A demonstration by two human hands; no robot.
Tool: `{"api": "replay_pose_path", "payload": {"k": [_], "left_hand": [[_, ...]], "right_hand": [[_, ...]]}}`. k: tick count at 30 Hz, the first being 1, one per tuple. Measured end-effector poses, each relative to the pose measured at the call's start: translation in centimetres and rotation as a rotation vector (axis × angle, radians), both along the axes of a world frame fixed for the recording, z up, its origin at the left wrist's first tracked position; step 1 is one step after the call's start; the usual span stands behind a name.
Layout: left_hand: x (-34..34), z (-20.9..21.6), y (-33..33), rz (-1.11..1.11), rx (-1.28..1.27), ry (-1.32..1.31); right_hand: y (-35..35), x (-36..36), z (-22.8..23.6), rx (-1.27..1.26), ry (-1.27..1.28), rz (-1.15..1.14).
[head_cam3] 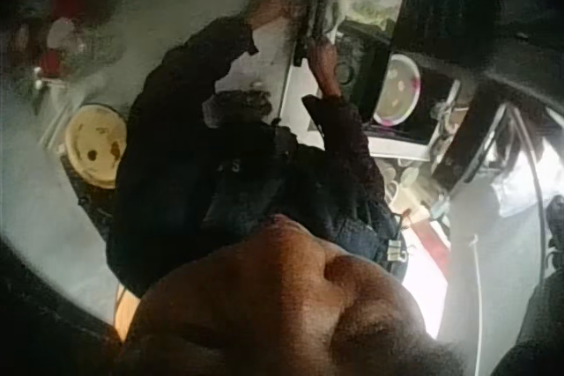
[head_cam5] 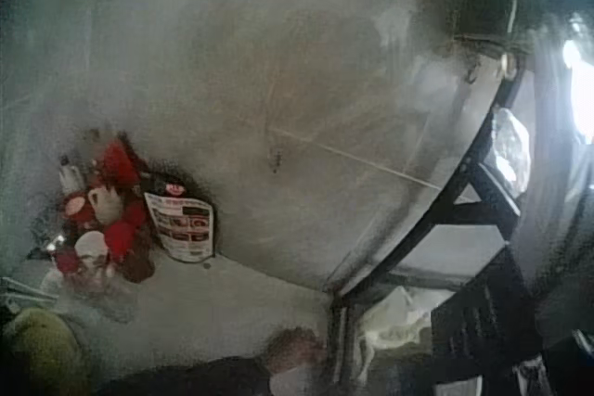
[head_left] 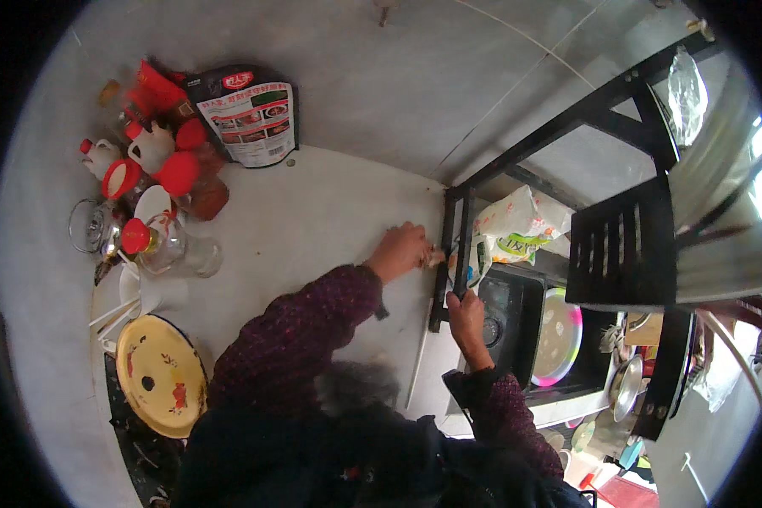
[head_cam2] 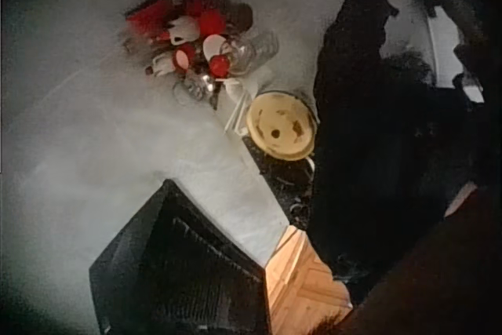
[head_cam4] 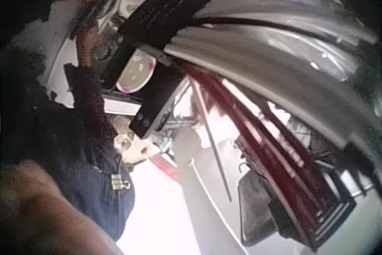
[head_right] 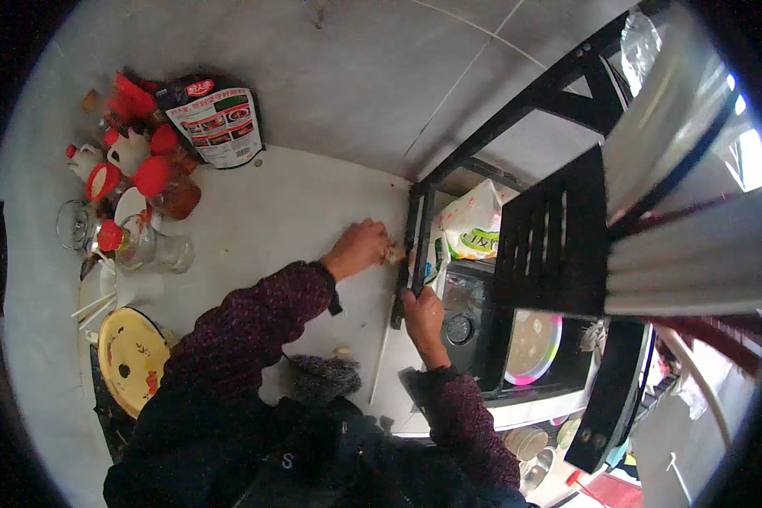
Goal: The person cleans a cluttered kitchen area. They wipe the countertop and range hood with a cloth, move various containers and packages, and wash chopsticks in the sink.
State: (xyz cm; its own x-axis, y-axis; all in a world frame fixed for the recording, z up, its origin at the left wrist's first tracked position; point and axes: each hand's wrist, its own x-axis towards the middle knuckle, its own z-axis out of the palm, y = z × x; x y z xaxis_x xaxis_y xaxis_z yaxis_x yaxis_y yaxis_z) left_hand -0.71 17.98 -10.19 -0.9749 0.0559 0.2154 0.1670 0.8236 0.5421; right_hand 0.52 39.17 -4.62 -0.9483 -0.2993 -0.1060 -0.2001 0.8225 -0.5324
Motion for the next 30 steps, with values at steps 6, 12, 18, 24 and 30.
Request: {"api": "replay_pose_path", "payload": {"k": [6, 12, 18, 24, 30], "left_hand": [[6.1, 1.2, -1.1, -0.092, 0.135, -0.246], [12.1, 5.5, -4.8, 0.389, 0.566, -0.155], [19.8, 7.7, -5.5, 0.547, 0.536, -0.244], [24.4, 6.9, -4.4, 0.633, 0.471, -0.168], [27.8, 4.3, -4.5, 0.866, 0.376, -0.099]], "right_hand": [[-0.2, -0.3, 0.1, 0.1, 0.051, 0.05], [2.2, 3.4, 5.1, -0.152, 0.414, 0.211], [1.7, 12.8, 3.8, -0.129, -0.079, 0.94], [-0.9, 15.6, 0.4, -0.123, -0.062, 1.189], [-4.5, 9.2, 2.2, -0.045, 0.046, 0.646]]}}
